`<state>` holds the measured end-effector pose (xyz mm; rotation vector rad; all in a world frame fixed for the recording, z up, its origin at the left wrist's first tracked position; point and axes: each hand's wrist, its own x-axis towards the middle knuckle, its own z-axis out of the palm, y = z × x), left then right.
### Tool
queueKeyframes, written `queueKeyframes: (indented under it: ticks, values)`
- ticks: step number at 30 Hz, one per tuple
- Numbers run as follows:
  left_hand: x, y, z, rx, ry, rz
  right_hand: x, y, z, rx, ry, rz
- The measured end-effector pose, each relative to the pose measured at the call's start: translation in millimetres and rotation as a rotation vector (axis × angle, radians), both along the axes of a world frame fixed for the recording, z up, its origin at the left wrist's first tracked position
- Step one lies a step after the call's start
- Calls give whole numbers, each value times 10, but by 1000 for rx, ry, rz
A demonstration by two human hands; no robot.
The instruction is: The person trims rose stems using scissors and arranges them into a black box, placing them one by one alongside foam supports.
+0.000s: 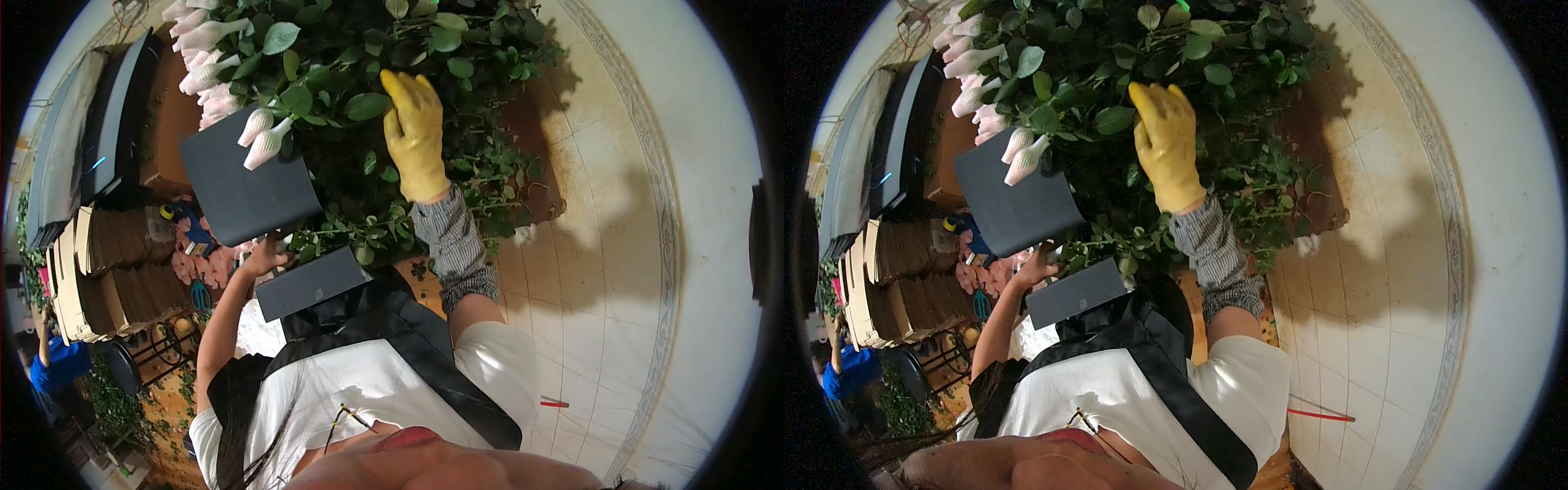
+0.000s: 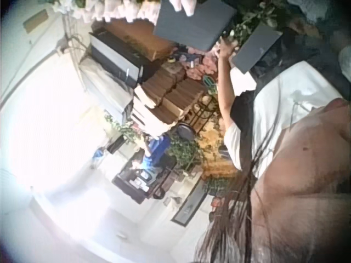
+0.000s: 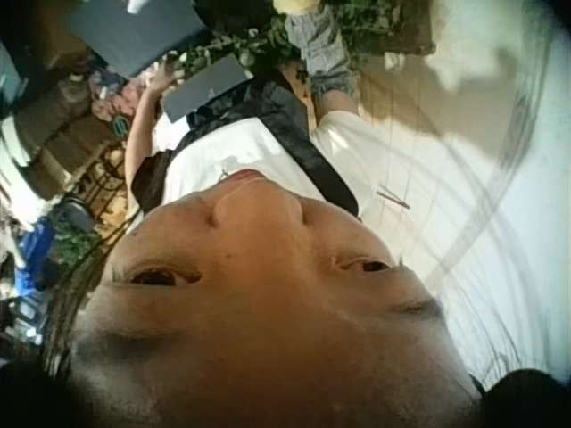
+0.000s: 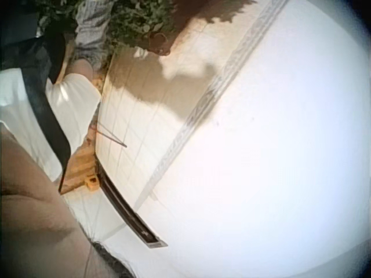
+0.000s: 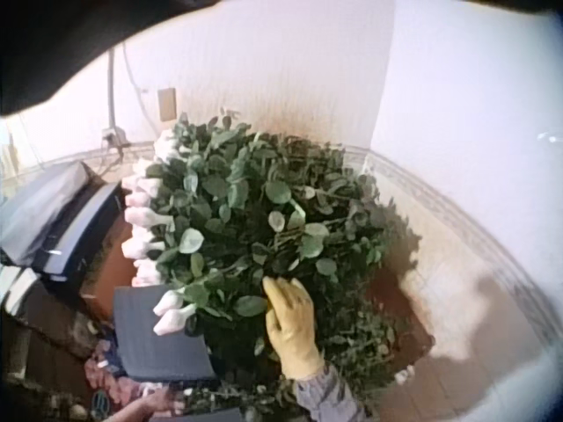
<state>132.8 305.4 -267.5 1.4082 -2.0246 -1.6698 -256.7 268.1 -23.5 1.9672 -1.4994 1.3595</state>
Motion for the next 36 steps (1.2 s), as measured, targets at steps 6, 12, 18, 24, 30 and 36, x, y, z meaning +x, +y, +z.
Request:
queueKeyframes:
  ticks: [6,12,18,24,30,36]
  values:
    - [9,210,-119,-358,-158,-72,-325,-846,320,-9,335,-498]
    - [-12,267,17,-671,-148,-96,-627,-1324,366,210,577,-393]
    - [-15,266,126,-619,-160,-157,-752,-1548,693,459,848,-295]
    - [4,300,-88,-629,-155,-153,-1003,-1151,1243,-113,588,-164]
    - [0,246,-3,-691,-139,-221,-746,-1233,828,276,522,-72]
    - [48,209,-153,-436,-248,-260,-948,-1148,672,589,342,-138]
